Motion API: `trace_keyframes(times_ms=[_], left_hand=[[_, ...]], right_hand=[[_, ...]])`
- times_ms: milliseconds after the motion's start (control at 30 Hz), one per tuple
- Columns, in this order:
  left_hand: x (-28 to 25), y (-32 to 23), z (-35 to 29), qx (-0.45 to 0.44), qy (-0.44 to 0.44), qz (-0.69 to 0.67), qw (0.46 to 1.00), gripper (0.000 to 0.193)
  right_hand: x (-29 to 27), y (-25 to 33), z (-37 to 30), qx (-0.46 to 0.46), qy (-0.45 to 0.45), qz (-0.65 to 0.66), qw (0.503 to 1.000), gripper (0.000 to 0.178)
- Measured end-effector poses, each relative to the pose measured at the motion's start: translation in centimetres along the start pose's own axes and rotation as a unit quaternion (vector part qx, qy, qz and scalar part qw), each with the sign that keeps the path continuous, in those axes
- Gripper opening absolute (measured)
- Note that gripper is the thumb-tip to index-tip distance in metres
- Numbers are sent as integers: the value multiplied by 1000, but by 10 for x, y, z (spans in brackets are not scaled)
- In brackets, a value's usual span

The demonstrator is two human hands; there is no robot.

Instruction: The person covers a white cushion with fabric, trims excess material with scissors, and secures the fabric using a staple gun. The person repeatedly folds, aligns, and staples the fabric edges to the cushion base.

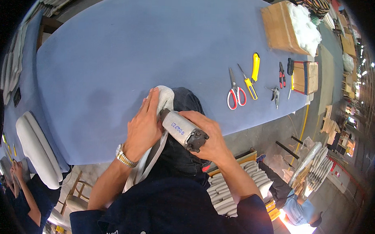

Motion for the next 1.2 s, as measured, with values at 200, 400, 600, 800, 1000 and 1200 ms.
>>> trace_keyframes(times_ms=[200,400,600,800,1000,1200], left_hand=[[2,-2,3,5,-16,-16,1000,87],[4,-3,1,3,-24,-22,999,90],[3,-2,3,-9,-19,-32,999,92],[4,-1,3,44,42,-83,995,109],[9,58,5,45,233,-372,898,105],[8,32,-19,14,70,-81,994,91]], right_hand=[[-1,-7,10,7,39,30,999,60],[2,-19,9,41,62,66,995,64],[2,-14,15,29,68,36,997,63],[6,-14,11,14,23,18,999,51],[3,-4,12,-26,6,16,1000,43],[6,-7,0,-4,-23,11,1000,41]])
Point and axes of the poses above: each hand's wrist, its own z-axis towards the middle knuckle, its own x-axis out of the palm, y = z × x, the point moved 7 cm from there along z, towards the middle knuckle, and after that the axes turned 13 degrees about -x, right-handed, at the moved point
